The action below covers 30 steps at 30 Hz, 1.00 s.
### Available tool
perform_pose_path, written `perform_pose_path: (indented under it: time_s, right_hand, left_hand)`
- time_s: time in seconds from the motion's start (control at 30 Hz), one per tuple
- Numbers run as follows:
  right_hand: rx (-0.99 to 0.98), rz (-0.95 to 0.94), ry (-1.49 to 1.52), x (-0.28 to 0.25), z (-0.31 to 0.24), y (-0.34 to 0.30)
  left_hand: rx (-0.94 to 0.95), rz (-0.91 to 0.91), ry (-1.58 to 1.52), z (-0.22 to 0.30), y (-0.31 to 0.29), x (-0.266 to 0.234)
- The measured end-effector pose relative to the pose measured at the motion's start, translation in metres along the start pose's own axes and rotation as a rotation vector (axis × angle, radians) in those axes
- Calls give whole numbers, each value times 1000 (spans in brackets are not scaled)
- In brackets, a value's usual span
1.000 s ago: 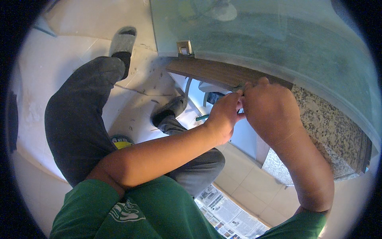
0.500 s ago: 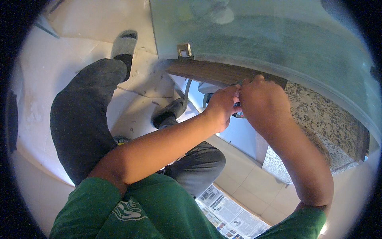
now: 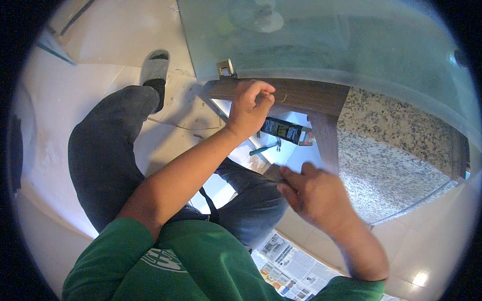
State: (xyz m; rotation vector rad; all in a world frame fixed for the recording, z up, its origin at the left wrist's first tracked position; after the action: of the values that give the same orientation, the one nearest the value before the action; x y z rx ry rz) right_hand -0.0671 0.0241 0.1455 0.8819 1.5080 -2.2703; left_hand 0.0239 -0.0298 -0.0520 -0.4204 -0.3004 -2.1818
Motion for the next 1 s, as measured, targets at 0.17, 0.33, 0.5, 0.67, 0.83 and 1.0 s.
perform_pose_path:
  time_s: [0.17, 0.33, 0.5, 0.67, 0.83, 1.0]
  right_hand:
    - [176, 154, 320, 139, 47, -30]
    - [126, 519, 364, 214, 64, -47]
    - [203, 608, 438, 247, 57, -18]
    - [187, 617, 477, 247, 61, -16]
    - [234, 608, 490, 255, 64, -18]
    - [233, 606, 485, 256, 64, -16]
  left_hand:
    - [247, -99, 87, 33, -2, 11]
    - [165, -170, -35, 21, 8, 11]
    - [122, -195, -11, 20, 9, 15]
    - [435, -27, 263, 44, -12, 9]
    - [476, -46, 283, 58, -22, 16]
    - [471, -10, 243, 59, -18, 10]
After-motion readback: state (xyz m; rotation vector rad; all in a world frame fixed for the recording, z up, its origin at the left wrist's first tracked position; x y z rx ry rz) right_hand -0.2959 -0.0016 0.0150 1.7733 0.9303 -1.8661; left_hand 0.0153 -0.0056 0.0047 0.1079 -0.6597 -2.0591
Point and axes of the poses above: each hand's wrist, its own y-axis towards the middle knuckle, its own x-axis out of the palm, z = x × y, the point moved 9 cm from there along y, towards the middle knuckle
